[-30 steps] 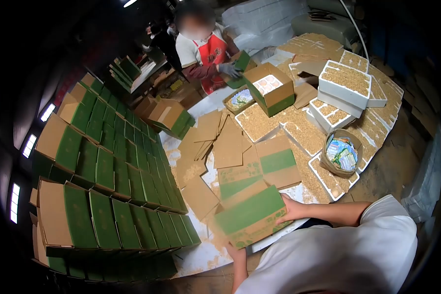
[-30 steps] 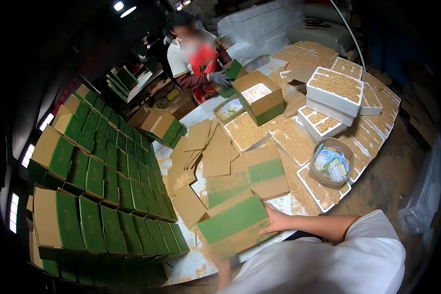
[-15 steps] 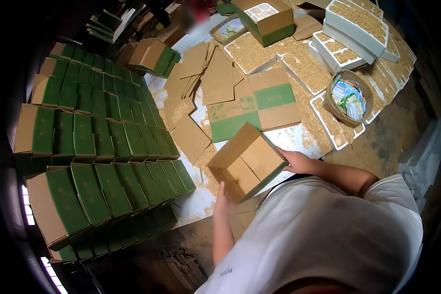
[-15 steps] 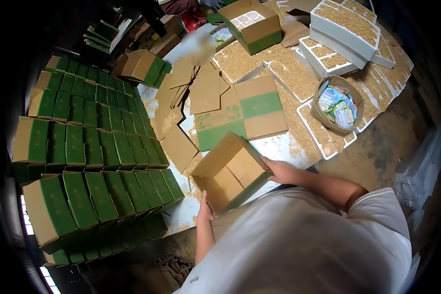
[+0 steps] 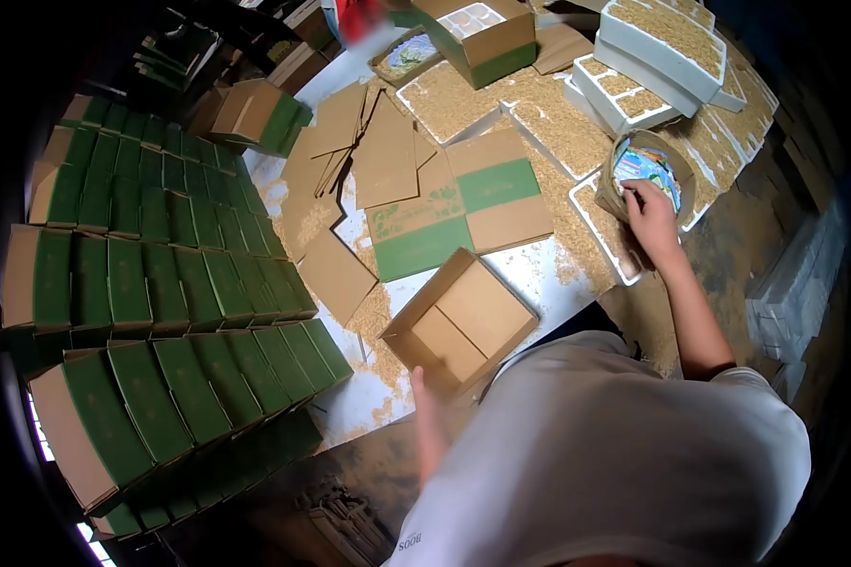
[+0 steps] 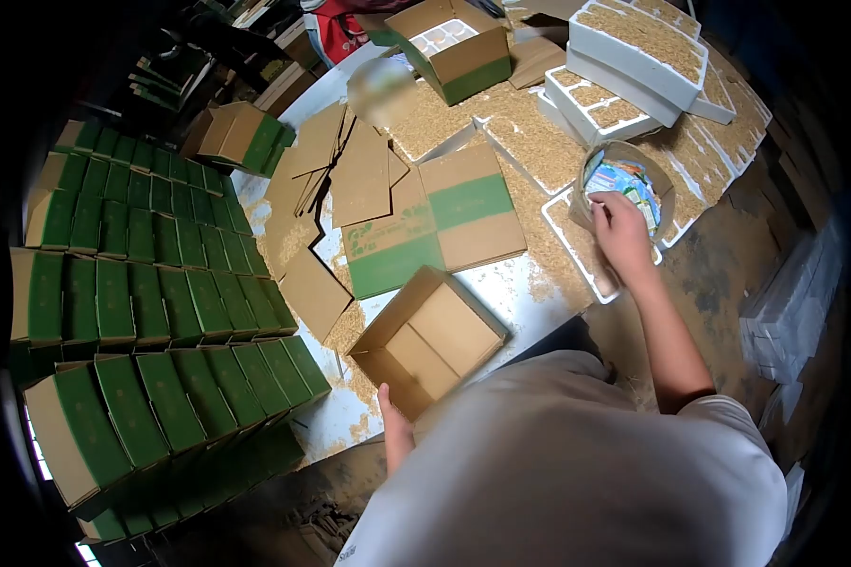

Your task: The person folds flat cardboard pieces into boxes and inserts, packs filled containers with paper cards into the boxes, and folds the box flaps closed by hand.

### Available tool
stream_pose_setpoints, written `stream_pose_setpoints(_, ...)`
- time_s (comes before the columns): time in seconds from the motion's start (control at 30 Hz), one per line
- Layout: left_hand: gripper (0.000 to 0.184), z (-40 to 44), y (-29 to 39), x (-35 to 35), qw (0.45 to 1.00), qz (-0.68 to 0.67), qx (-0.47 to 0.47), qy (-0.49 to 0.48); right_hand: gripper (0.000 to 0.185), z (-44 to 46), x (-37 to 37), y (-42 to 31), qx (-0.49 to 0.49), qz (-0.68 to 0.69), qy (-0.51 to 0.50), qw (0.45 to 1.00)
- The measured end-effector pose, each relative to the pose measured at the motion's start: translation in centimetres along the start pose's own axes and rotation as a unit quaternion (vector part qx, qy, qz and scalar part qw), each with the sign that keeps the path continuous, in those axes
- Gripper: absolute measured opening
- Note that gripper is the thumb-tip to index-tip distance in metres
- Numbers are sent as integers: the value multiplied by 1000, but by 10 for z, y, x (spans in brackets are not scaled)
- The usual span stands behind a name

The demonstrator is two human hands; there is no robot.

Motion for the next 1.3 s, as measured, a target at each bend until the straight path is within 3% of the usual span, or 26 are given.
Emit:
stream_pose_setpoints(0.07,64,22,-9,9,999,-27,-12,-15,14,9,5,13,56,-77,5,995)
stream_pose_setpoints(0.2,63,18,-5,-5,999,-30,-21,-5,22,14,21,26,62,-203,101,972)
stream_pose_setpoints(0.23,62,20,-7,-8,999,-39,-22,-20,33,10,28,37,27,-203,108,973)
stream_pose_setpoints(0.33,60,23,-6,-13,998,-46,-35,-36,42,-22,44,105,-105,-290,254,917)
stream_pose_setpoints(0.43,60,-11,6,-28,998,-25,-36,38,61,-93,46,186,-481,-75,283,827)
stream_pose_setpoints(0.53,59,9,2,-16,999,-26,-37,-19,67,-176,3,252,-450,126,348,813)
stream_pose_setpoints(0.57,59,17,0,-9,998,-27,-37,-39,62,-162,18,222,-441,47,345,827)
stream_pose_setpoints(0.67,59,36,-5,3,995,-26,-35,-86,66,-81,57,204,-381,261,338,820)
stream_pose_setpoints(0.73,58,43,-6,10,993,-17,-36,-110,80,0,92,185,-334,447,343,755)
stream_pose_setpoints(0.77,58,47,-6,13,992,-10,-36,-124,95,37,108,196,-331,459,292,771)
stream_pose_setpoints(0.83,58,52,-6,15,989,-3,-38,-144,97,101,127,209,-356,464,224,780)
stream_pose_setpoints(0.87,58,54,-7,16,988,-1,-40,-148,93,127,133,218,-346,493,131,788)
stream_pose_setpoints(1.0,58,70,-12,25,985,-51,-73,-145,85,173,153,222,-399,462,119,783)
stream_pose_setpoints(1.07,64,87,-19,36,981,-50,-103,-155,67,180,157,219,-406,474,74,778)
stream_pose_setpoints(1.13,65,77,-19,27,988,-57,-94,-112,60,187,154,220,-409,542,46,733)
stream_pose_setpoints(1.3,68,81,-20,38,987,-78,-86,-109,64,199,160,227,-363,588,50,721)
Point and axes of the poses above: each hand's wrist, its own z-axis towards the middle knuckle, its own x-axis out of the back of the hand, y = z × x, the point moved 3 cm from there along z, towards the middle knuckle, and after that the axes turned 11 degrees about x, right-handed, at the moved point
